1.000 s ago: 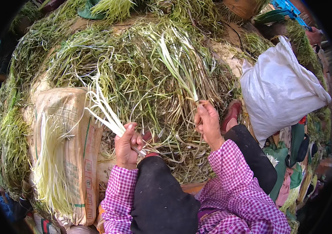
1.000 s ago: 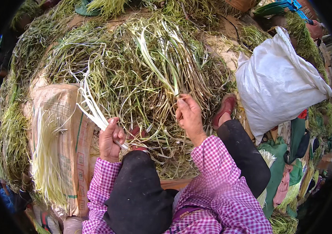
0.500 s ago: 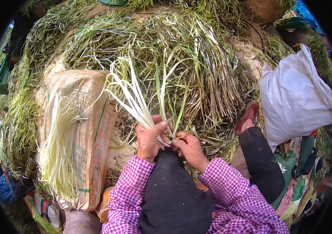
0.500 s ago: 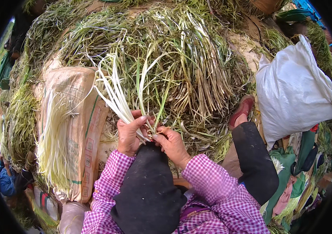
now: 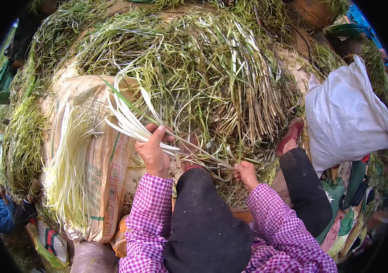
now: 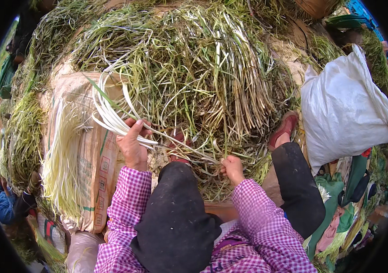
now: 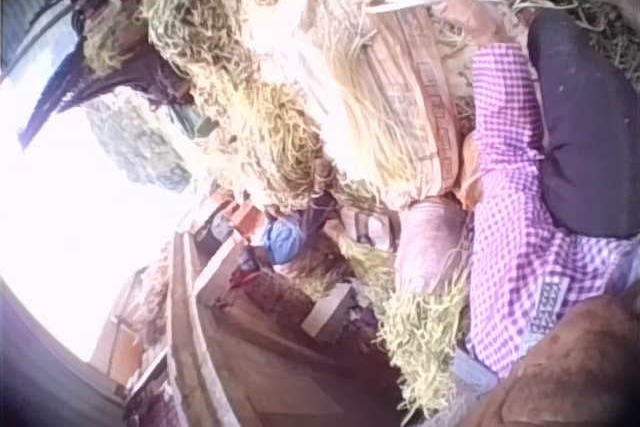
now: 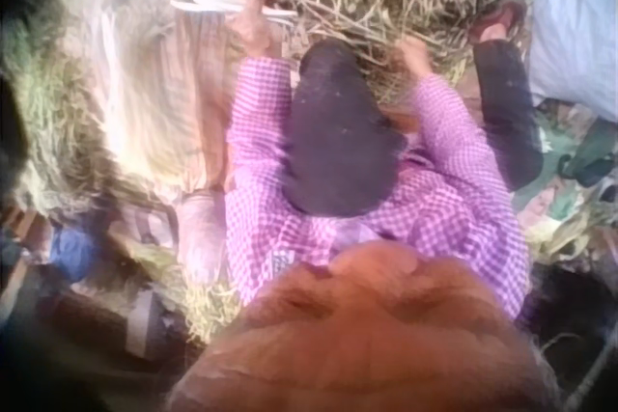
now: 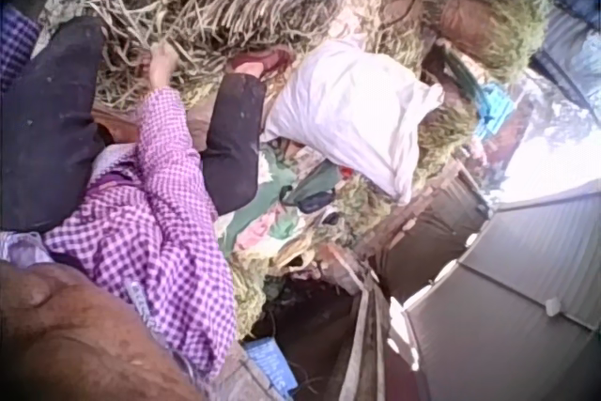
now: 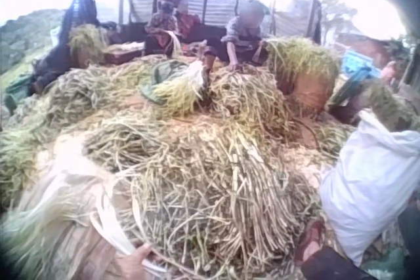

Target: The person sits on the ground and repeatedly picks up bundles of long, thin plant stalks, separating them by hand and placing them into piles. The hands manipulate the stalks to align and sort them, occasionally adjusting the position of the bundles.

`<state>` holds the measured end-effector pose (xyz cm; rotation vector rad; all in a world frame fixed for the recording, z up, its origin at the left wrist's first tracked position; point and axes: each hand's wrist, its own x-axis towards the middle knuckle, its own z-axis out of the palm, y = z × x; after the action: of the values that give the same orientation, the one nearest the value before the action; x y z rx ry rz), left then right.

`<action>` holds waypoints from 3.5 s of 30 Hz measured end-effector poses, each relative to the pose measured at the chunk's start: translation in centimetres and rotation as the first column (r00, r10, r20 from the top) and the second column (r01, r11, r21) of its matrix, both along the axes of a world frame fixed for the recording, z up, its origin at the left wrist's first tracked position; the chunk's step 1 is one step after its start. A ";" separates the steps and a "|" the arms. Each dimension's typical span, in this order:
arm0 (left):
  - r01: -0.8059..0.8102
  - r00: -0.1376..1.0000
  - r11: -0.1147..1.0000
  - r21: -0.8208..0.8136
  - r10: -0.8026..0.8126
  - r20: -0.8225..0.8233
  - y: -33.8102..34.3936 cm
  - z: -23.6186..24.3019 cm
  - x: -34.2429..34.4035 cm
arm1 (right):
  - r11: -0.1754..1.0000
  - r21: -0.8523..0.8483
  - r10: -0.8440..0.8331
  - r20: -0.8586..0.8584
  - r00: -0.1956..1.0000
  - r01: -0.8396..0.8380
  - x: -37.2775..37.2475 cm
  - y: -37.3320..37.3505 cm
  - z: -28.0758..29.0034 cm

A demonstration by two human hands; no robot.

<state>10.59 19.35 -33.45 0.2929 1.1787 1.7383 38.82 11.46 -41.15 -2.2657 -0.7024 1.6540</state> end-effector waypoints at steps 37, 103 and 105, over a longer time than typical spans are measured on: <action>0.438 0.894 0.895 -0.077 -0.443 -0.062 2.0 0.2 1.4 | 0.597 0.800 0.212 -0.093 0.973 -0.054 -3.9 16.2 16.1; 0.337 0.868 0.940 -0.055 -0.287 0.405 0.9 0.7 2.2 | 0.115 0.955 -0.043 -0.271 0.962 0.274 0.9 19.9 16.4; 0.343 0.862 0.938 -0.046 -0.294 0.414 0.7 0.8 2.3 | 0.024 0.949 -0.006 -0.313 0.950 0.313 0.0 19.5 19.0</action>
<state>12.92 20.07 -32.65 0.0468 0.8691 1.3477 38.85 30.99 -22.15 -0.9471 -1.0187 0.6804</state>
